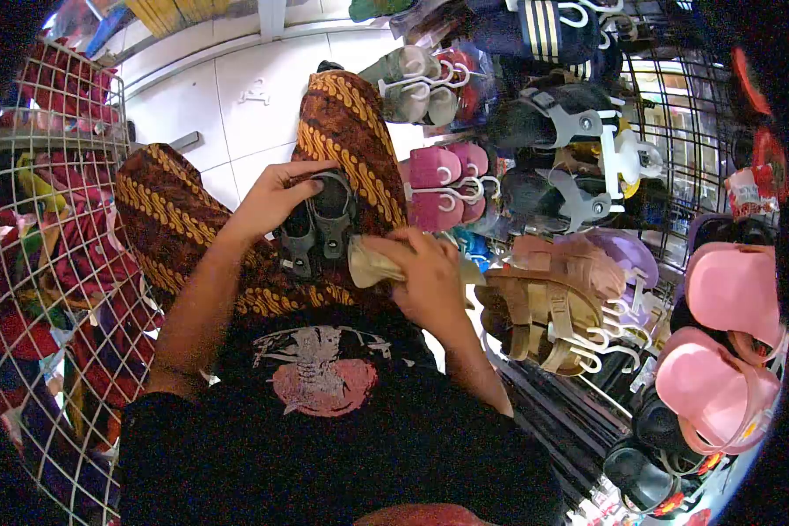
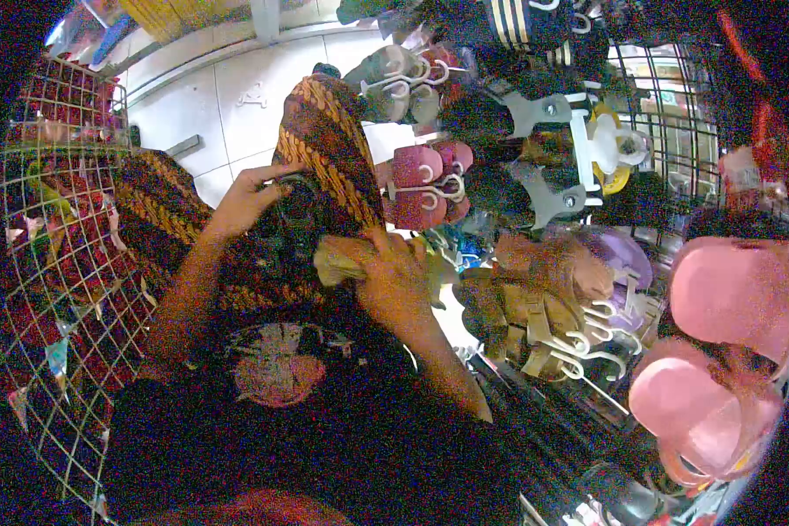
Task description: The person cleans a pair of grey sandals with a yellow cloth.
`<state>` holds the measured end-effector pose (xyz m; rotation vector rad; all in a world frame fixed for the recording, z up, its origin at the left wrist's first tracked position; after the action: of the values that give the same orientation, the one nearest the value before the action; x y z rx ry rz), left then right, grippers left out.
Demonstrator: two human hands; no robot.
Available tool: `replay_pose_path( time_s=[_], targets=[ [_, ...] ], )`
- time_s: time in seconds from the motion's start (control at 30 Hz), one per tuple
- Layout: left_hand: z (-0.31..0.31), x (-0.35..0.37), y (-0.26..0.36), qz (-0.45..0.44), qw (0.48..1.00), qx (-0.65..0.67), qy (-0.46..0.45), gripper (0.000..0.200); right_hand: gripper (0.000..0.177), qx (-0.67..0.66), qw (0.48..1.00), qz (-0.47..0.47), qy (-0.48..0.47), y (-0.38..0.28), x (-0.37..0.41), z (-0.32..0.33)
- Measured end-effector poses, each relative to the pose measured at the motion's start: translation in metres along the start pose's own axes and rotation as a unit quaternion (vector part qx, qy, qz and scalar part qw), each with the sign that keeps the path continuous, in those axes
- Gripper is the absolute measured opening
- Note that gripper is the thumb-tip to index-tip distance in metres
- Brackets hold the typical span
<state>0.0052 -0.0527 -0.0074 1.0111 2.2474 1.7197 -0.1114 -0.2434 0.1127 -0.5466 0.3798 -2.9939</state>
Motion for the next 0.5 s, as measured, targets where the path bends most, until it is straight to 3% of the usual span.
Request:
replay_pose_path(
  time_s=[0.07, 0.17, 0.27, 0.4, 0.5],
  targets=[
    [-0.002, 0.0, -0.001, 0.006, 1.0, -0.004, 0.001, 0.035, 0.068, 0.012, 0.997, -0.006, 0.08, -0.008, -0.006, 0.0],
    [0.001, 0.0, 0.0, 0.012, 1.0, -0.025, -0.015, 0.036, 0.069, 0.013, 0.998, 0.03, 0.061, -0.009, -0.002, -0.002],
    [-0.001, 0.002, 0.006, -0.011, 0.997, -0.055, -0.043, 0.037, 0.068, -0.006, 0.998, 0.035, -0.043, -0.007, 0.004, 0.01],
    [-0.005, 0.003, 0.005, -0.028, 0.997, -0.057, -0.05, 0.037, 0.065, 0.029, 0.998, -0.002, 0.057, -0.014, -0.01, 0.01],
    [-0.004, 0.003, 0.002, -0.02, 0.998, -0.054, -0.04, 0.036, 0.065, 0.023, 0.999, 0.025, -0.042, -0.008, -0.003, 0.013]
  ],
)
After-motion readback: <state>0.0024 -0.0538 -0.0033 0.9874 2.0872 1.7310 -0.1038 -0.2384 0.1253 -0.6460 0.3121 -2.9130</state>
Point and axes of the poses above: each hand's wrist, its own x-axis away from the middle knuckle, its own z-axis out of the back of the hand, y = z × x, the point moved 4 cm from there along -x, towards the middle knuckle, and after that the axes turned 7 degrees about x, right-handed, at the moved point
